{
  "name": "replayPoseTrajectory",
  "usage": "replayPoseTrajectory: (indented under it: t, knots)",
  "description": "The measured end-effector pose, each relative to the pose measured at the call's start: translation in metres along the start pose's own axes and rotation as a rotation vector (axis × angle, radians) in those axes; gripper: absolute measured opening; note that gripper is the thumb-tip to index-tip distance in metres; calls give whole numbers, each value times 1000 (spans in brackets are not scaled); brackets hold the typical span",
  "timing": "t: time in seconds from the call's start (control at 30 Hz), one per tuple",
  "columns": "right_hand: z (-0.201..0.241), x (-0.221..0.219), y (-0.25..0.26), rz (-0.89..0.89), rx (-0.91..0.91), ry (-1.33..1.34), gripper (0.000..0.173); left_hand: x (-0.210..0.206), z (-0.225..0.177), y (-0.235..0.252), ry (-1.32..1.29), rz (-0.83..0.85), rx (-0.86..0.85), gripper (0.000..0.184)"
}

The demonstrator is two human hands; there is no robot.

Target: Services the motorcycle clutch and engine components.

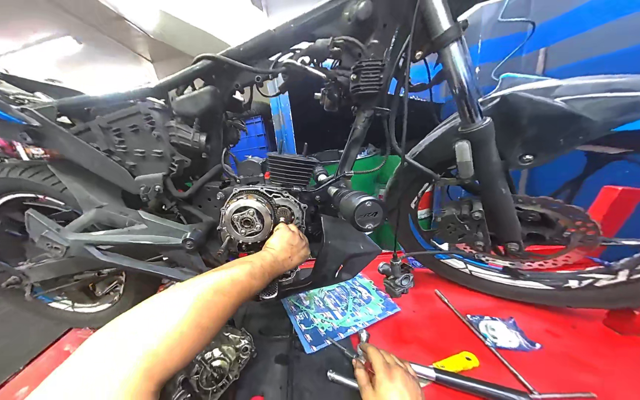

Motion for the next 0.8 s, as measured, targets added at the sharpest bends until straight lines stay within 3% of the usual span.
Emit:
replayPoseTrajectory:
  t: [0.23, 0.5, 0.8]
  knots:
    - [-1, -15, -12, 57, -70, -37, 36, 7, -5, -8, 97, 78, -62, 22]
    - [-11, -16, -9, 138, -64, 22, 36, 11, -8, -6, -8, 121, -1, 23]
    - [-18, -10, -5, 105, -98, 70, 35, 20, -20, 1, -224, 168, 238, 21]
Point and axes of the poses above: each hand's wrist, its own y-axis towards the middle knuckle, its own x-axis out of the back of the hand, z = x × y, the point moved 1 cm from there along y, towards the middle knuckle, and after that the axes turned 1 degree about -x, right-handed, at the moved point
